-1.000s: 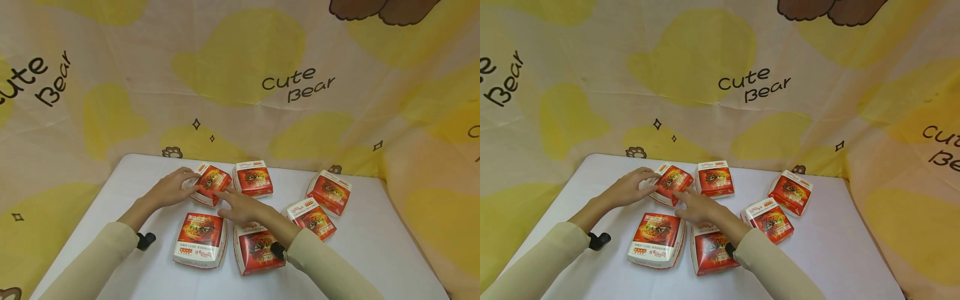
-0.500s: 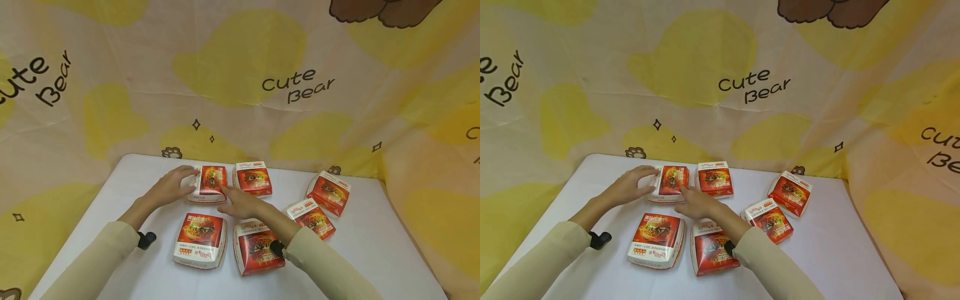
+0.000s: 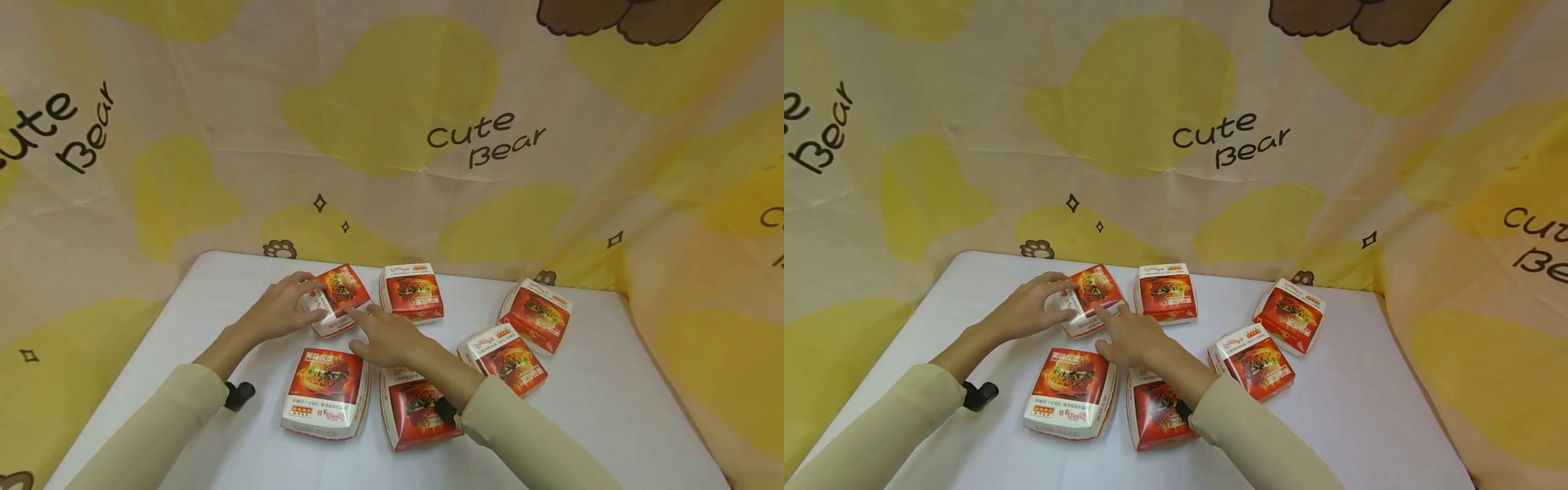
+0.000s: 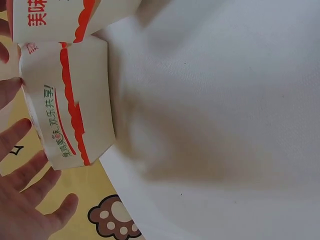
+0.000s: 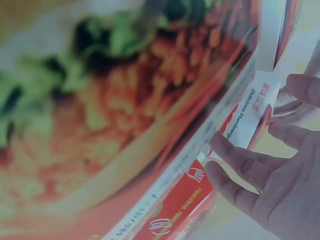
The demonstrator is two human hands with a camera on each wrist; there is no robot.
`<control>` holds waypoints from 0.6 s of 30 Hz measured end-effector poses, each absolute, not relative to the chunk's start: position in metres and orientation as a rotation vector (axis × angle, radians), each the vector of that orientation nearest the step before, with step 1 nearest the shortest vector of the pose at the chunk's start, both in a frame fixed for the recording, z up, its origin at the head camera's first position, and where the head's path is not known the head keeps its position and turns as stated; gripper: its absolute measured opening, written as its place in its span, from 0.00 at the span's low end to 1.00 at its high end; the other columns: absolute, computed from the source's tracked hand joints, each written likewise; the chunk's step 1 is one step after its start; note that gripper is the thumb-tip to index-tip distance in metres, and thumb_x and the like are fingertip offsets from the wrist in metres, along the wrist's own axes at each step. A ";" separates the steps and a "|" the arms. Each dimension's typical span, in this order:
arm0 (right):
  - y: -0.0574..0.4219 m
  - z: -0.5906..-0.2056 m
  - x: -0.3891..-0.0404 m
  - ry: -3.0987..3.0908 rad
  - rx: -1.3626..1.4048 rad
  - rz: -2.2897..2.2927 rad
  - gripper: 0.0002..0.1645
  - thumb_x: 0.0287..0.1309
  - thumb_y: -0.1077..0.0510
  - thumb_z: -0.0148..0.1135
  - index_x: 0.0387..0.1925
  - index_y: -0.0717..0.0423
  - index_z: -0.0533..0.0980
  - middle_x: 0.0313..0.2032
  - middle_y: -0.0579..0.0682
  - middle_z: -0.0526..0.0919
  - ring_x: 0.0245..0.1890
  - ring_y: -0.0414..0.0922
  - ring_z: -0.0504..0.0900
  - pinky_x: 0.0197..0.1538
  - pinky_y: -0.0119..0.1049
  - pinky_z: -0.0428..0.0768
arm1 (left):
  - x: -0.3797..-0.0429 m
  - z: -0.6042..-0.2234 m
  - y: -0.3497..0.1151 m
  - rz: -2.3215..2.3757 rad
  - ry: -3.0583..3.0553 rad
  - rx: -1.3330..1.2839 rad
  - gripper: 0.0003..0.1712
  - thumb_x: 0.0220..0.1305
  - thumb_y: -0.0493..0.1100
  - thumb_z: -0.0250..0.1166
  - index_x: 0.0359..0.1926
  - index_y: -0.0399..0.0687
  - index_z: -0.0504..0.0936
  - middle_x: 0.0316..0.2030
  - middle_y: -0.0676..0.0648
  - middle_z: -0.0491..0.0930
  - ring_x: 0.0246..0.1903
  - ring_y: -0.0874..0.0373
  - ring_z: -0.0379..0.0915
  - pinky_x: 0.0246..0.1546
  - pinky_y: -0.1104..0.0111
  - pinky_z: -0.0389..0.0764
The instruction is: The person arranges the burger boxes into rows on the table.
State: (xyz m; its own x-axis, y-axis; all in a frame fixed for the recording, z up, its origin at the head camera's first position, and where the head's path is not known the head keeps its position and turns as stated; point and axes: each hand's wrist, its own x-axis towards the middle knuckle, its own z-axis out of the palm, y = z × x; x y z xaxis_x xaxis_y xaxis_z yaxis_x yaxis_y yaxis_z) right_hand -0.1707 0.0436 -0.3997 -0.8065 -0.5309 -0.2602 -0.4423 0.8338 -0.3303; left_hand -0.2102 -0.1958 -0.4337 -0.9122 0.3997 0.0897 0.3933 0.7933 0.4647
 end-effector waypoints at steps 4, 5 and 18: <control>0.045 -0.403 -0.173 2.663 -0.713 -0.366 0.39 0.68 0.42 0.54 0.77 0.41 0.57 0.71 0.59 0.64 0.65 0.57 0.72 0.62 0.55 0.73 | -0.210 -0.435 -0.197 0.821 2.948 0.661 0.24 0.65 0.46 0.67 0.61 0.44 0.80 0.59 0.37 0.73 0.57 0.39 0.71 0.56 0.40 0.71; 0.045 -0.403 -0.174 2.663 -0.710 -0.370 0.39 0.68 0.43 0.54 0.77 0.42 0.57 0.71 0.58 0.64 0.65 0.57 0.72 0.62 0.55 0.73 | -0.210 -0.435 -0.197 0.840 2.938 0.660 0.22 0.67 0.44 0.65 0.61 0.44 0.80 0.58 0.37 0.73 0.56 0.40 0.72 0.55 0.41 0.73; 0.050 -0.406 -0.177 2.655 -0.700 -0.410 0.39 0.67 0.44 0.56 0.76 0.44 0.58 0.73 0.59 0.59 0.63 0.59 0.73 0.57 0.56 0.77 | -0.210 -0.434 -0.202 0.858 2.851 0.587 0.28 0.69 0.44 0.63 0.68 0.42 0.72 0.67 0.33 0.65 0.66 0.33 0.62 0.60 0.37 0.67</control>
